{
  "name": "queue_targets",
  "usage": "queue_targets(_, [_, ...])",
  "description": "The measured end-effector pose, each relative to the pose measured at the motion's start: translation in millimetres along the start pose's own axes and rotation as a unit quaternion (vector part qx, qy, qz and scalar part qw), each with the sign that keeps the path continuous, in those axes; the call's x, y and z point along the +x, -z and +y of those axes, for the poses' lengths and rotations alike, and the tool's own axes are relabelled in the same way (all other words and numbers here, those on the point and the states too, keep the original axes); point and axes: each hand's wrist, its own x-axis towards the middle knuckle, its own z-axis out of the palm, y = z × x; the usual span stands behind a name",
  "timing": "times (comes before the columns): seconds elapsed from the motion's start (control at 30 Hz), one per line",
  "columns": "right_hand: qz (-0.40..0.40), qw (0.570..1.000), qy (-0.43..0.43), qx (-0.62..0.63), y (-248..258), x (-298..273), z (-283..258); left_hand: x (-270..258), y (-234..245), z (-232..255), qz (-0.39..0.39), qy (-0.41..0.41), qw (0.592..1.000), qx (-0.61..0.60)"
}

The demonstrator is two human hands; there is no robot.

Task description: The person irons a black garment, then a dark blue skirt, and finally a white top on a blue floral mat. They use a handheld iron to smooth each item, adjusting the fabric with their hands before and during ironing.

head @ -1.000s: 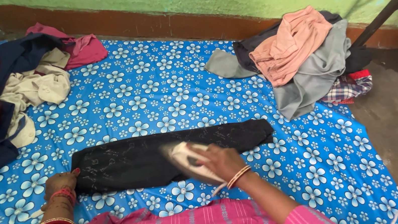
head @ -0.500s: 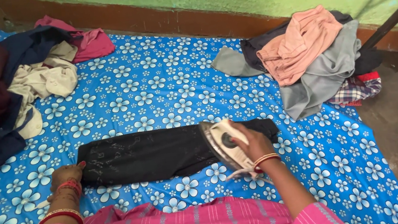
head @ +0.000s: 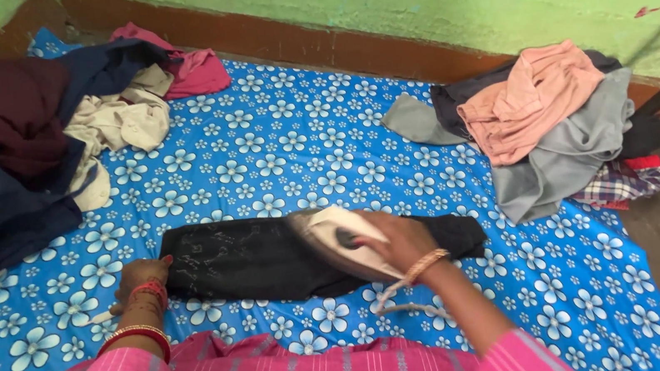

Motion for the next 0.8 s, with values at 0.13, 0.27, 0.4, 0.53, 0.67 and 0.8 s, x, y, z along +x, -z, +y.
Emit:
queue_targets(0.13, [-0.042, 0.997, 0.061, 0.008, -45, 40, -29, -2, 3, 5, 0.011, -0.002, 1.000, -0.003])
queue_targets(0.27, [-0.084, 0.994, 0.059, 0.028, -64, 55, -33, -4, 4, 3, -0.002, 0.001, 1.000, 0.004])
queue_targets(0.4, [-0.134, 0.988, 0.052, -0.057, -65, 68, -26, -11, 5, 9, -0.001, 0.007, 1.000, -0.007])
queue_targets(0.53, [-0.123, 0.986, 0.053, -0.099, -69, 74, -27, -5, 3, 1, -0.006, 0.005, 1.000, -0.006])
queue_targets(0.67, [-0.123, 0.983, 0.097, -0.097, -62, 65, -20, 23, -14, -4, 0.001, -0.017, 1.000, -0.017])
queue_targets(0.8, [-0.123, 0.983, 0.117, -0.072, -61, 66, -16, 61, -34, -11, 0.007, -0.043, 0.999, -0.010])
